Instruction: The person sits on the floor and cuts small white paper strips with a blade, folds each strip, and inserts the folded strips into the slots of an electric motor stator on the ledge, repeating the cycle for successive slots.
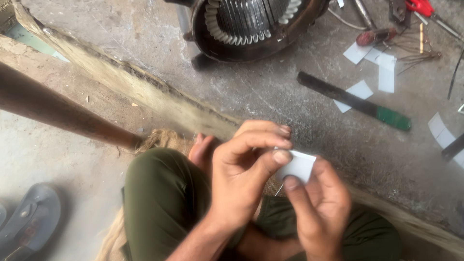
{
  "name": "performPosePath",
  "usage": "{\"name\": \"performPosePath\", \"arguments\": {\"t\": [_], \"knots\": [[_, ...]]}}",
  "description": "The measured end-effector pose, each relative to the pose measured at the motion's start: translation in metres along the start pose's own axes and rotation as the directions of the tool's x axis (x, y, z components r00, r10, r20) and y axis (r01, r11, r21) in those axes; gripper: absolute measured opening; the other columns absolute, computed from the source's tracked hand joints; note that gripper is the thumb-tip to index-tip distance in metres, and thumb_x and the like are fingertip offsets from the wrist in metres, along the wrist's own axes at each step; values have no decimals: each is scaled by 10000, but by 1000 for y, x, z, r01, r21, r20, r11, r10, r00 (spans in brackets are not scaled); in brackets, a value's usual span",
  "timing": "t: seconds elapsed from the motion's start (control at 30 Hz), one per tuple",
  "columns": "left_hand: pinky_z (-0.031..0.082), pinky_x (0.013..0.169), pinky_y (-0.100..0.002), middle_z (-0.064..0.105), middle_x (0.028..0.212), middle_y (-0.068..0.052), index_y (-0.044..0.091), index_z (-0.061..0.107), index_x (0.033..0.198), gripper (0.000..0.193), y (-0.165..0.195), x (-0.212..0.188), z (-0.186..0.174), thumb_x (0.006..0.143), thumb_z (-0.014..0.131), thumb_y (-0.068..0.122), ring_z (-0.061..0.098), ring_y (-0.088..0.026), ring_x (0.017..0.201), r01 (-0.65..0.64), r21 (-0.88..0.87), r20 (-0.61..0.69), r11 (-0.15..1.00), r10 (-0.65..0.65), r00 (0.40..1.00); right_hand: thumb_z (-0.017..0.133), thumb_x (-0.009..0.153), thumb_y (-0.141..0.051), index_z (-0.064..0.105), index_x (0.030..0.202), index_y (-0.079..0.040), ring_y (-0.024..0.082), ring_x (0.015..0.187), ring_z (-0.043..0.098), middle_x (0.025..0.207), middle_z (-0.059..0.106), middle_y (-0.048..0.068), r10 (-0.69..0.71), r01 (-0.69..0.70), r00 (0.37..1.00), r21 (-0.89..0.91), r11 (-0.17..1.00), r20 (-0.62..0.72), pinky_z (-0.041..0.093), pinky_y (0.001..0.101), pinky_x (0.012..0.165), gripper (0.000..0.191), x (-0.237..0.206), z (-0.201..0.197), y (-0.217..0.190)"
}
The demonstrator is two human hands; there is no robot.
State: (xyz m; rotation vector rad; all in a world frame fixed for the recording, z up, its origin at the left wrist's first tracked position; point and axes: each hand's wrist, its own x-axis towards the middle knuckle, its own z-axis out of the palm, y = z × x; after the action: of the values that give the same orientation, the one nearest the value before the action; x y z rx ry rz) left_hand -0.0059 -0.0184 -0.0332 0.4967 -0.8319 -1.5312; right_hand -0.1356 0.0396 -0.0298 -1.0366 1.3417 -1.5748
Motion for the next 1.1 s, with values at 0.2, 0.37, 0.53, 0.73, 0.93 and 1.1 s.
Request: {"name": "performPosePath", "arguments": {"t": [0.2, 0.37, 0.53, 0.73, 0.93, 1.1], "knots": [[550, 973, -317, 614, 1327, -25, 48, 732, 1095, 229, 4, -22, -4, 874, 729, -13, 623, -157, 1209, 273, 113, -134, 955, -257, 957, 688, 1085, 1, 614, 1161, 50, 180, 981, 675, 1050, 695, 149, -123, 103, 992, 328, 939, 40, 554, 343, 997, 116, 19, -43, -1], [549, 925, -255, 674, 1168, -19, 66, 709, 1161, 320, 32, -7, 0, 850, 698, -8, 649, -122, 1060, 216, 371, -119, 903, -185, 976, 719, 899, 77, 655, 1125, 78, 176, 900, 692, 985, 722, 167, 100, -67, 991, -304, 950, 93, 552, 305, 795, 235, 10, -35, -4], [612, 751, -225, 771, 957, -28, 17, 767, 1057, 181, 36, 9, 5, 877, 742, 12, 743, -98, 837, 281, 536, 24, 796, -347, 937, 680, 860, 101, 611, 1140, 45, 165, 1014, 727, 1051, 741, 136, 15, 23, 986, -218, 976, 168, 575, 289, 904, 294, 11, -21, -12], [557, 757, -194, 736, 935, -46, 21, 737, 1112, 216, 23, -1, 4, 898, 738, -3, 680, -60, 856, 302, 443, 53, 844, -360, 931, 676, 928, 92, 656, 1096, 42, 157, 988, 725, 1038, 734, 131, -82, 109, 990, -246, 963, 115, 582, 266, 882, 176, 3, -25, -10], [561, 763, -202, 734, 982, -35, 3, 751, 1054, 138, 10, -5, 2, 917, 736, -10, 688, -65, 869, 315, 376, 90, 871, -373, 923, 652, 972, 155, 706, 1067, 55, 117, 883, 667, 934, 690, 116, -121, 137, 974, -75, 988, 189, 528, 240, 843, 148, 3, -44, -2], [556, 762, -216, 725, 1006, -60, -20, 769, 1058, 162, 6, -6, 6, 900, 749, -51, 682, -92, 884, 288, 317, 82, 904, -328, 941, 649, 954, 163, 708, 1030, 67, 135, 917, 679, 952, 701, 126, -132, 154, 978, -131, 979, 162, 545, 248, 843, 136, 1, -45, -3]]}}
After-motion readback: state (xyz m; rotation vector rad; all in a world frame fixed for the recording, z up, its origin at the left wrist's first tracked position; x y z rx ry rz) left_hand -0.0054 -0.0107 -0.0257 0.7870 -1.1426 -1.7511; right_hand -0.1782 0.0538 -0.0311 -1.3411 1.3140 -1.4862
